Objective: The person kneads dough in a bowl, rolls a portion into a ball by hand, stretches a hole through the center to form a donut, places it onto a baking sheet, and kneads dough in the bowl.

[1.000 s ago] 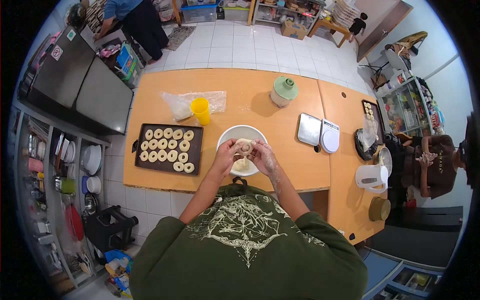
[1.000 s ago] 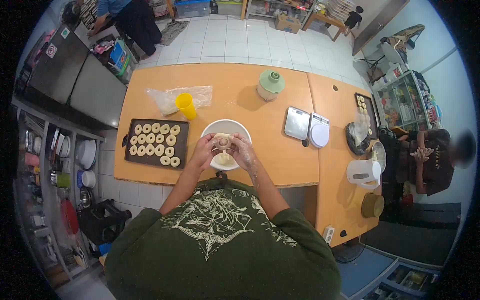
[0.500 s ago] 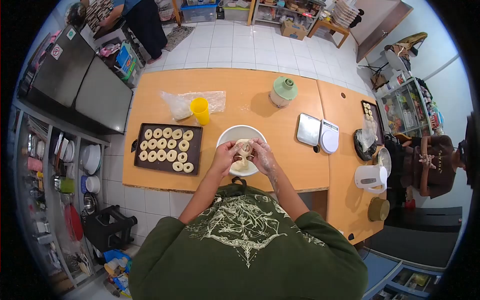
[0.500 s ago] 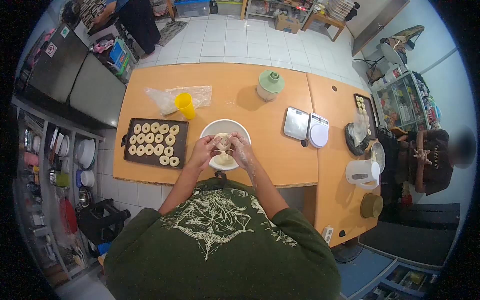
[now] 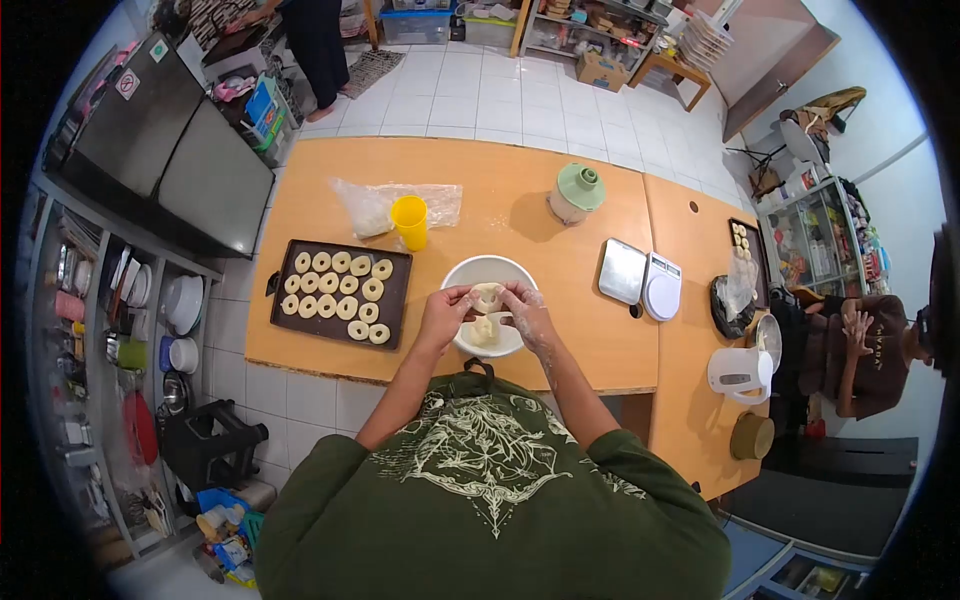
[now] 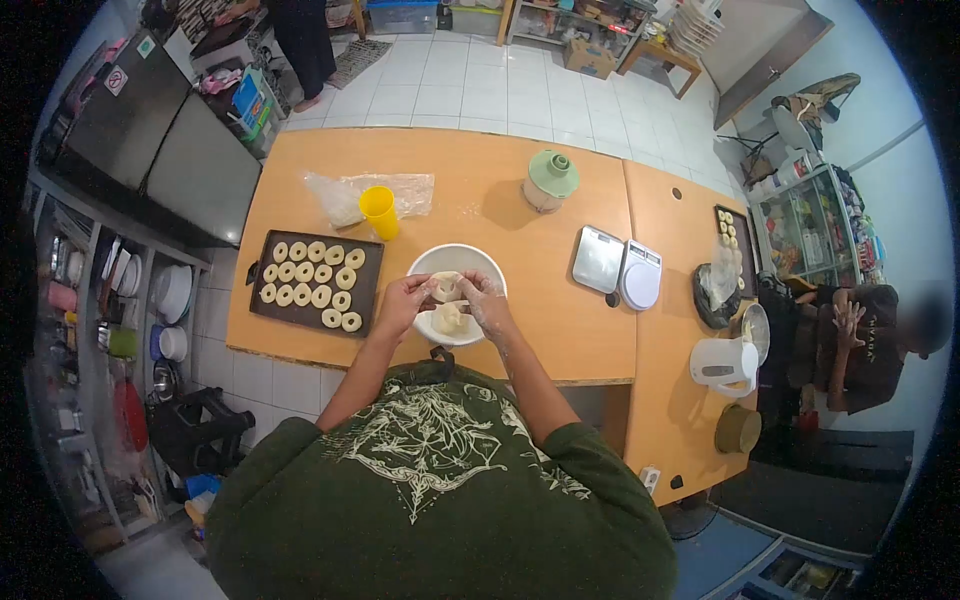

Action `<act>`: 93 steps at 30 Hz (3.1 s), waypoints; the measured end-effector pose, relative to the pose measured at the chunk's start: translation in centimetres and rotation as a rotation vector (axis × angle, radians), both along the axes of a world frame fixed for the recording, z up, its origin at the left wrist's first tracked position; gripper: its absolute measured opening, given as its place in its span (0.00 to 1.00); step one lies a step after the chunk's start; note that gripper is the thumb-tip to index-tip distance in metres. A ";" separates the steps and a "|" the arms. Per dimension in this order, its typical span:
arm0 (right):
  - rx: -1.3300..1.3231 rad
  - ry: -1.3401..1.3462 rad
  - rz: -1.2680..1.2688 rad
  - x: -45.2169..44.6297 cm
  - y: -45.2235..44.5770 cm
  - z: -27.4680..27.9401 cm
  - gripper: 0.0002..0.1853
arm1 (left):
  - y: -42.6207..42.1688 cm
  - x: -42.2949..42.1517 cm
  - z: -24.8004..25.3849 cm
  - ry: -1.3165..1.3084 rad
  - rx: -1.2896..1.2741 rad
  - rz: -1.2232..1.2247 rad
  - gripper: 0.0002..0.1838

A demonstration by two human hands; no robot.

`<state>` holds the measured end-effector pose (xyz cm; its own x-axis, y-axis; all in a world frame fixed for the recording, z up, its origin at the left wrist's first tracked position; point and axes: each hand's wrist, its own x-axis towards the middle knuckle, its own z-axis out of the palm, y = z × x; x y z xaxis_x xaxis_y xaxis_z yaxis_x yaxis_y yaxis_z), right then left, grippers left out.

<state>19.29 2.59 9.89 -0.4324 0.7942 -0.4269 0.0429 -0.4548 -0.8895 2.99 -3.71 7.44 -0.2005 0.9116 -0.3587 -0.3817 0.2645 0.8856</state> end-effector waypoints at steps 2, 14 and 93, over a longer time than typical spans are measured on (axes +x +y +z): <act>0.013 -0.010 0.001 0.0 0.1 0.0 0.08 | 0.0 -0.1 -0.1 0.015 0.003 0.011 0.14; 0.036 -0.014 0.093 -1.3 0.3 -0.5 0.10 | -1.0 -0.8 -0.8 0.019 -0.008 0.094 0.13; 0.657 -0.475 0.697 -32.9 -9.0 -22.6 0.11 | -14.6 -26.0 -16.0 0.870 -0.449 0.454 0.09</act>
